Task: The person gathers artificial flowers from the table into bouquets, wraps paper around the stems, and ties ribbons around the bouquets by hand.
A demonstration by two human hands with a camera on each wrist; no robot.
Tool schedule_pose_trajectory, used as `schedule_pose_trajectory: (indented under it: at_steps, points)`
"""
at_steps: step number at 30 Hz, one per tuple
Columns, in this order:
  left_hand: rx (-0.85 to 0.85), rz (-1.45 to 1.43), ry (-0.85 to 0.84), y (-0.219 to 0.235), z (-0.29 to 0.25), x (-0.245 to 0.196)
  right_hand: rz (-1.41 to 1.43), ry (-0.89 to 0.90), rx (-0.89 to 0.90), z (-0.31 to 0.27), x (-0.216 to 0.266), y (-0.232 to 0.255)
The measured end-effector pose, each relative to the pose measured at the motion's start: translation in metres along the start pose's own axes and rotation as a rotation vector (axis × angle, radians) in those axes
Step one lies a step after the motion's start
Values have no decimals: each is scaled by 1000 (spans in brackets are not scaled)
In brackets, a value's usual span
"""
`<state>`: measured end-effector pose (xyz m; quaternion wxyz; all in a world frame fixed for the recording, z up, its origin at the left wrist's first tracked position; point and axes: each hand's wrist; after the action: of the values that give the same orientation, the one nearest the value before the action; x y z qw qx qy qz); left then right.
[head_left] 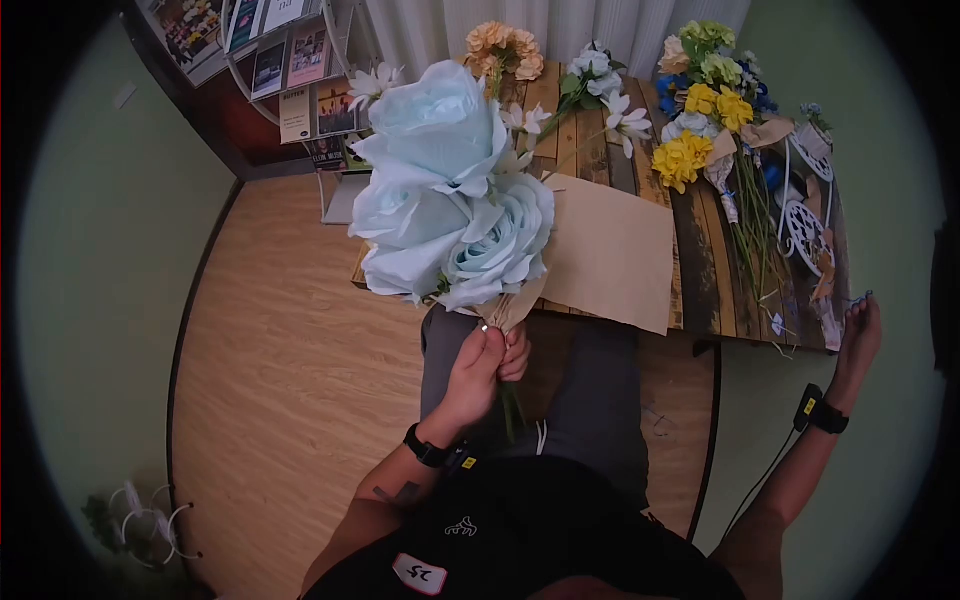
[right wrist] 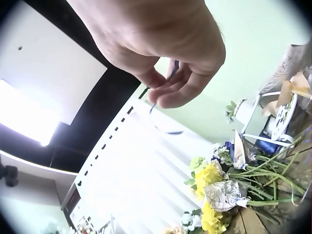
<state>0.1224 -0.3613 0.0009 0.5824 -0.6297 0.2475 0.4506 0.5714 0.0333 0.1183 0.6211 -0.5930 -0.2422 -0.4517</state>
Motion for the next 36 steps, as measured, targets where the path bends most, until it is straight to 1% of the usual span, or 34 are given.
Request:
schedule_pose_trajectory:
  at_steps: [1, 3, 4, 6, 8, 9, 10, 11, 13, 14, 16, 18, 20, 21, 23, 25, 26, 28, 29, 30, 32, 33, 36]
  points:
    - [-1, -8, 12, 0, -1, -2, -13, -2, -6, -11, -1, -6]
    - [-3, 33, -6, 0, -3, -7, -177, -83, 201, -32, 4, -9]
    - [15, 3, -31, 4, -2, -4, -99, -83, 179, -50, 3, -25]
    - [-14, 22, -23, -5, -2, -11, -53, -208, 382, -78, 11, -46]
    - [-17, -37, 8, -8, -2, -9, -193, -221, 433, -101, 4, -66]
    - [-3, -49, 10, -11, 0, -9, -249, -183, 467, -103, -7, -66]
    - [-7, -44, 9, -12, 1, -6, -230, -252, 505, -111, -15, -70]
    - [36, -49, 29, -13, 2, -4, -204, -337, 550, -122, -21, -77]
    - [-9, 6, 11, -12, 3, -2, -226, -389, 640, -141, -30, -94]
    - [-26, 19, 26, -11, 3, -1, -223, -388, 633, -147, -36, -102]
    - [-19, 82, 19, -13, 5, -5, -211, -431, 708, -157, -47, -118]
    - [-22, 141, 5, -19, 6, -10, -202, -435, 724, -166, -55, -130]
    - [-62, 212, 42, -26, 4, -15, -194, -444, 740, -169, -64, -137]
    - [-73, 215, 47, -24, 2, -13, -170, -482, 749, -171, -71, -137]
    - [-28, 247, -3, -18, 3, -5, -143, -516, 770, -170, -81, -140]
    - [-42, 248, -37, -22, 5, -4, 16, -697, 764, -171, -86, -138]
    - [-50, 245, -66, -24, 6, -4, 16, -702, 767, -172, -91, -136]
    - [-60, 201, -55, -27, 8, -5, 5, -701, 712, -179, -101, -130]
    - [-76, 157, -45, -26, 8, -5, 5, -711, 723, -187, -104, -132]
    - [-88, 160, -44, -26, 9, -4, -51, -684, 725, -199, -105, -132]
    - [-14, 42, -4, -23, 11, -1, -121, -667, 720, -221, -109, -135]
    - [39, -1, -33, -28, 18, -1, -108, -655, 745, -229, -114, -138]
    - [76, -65, -46, -52, 28, -2, -107, -684, 796, -264, -131, -142]
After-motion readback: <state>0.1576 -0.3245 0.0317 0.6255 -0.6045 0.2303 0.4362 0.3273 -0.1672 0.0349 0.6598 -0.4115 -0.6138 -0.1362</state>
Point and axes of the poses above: each hand's wrist, its own z-axis towards the middle knuckle, its own y-axis out of the back of the hand, x = y × z, and after that the axes turned 13 degrees about z, right-handed
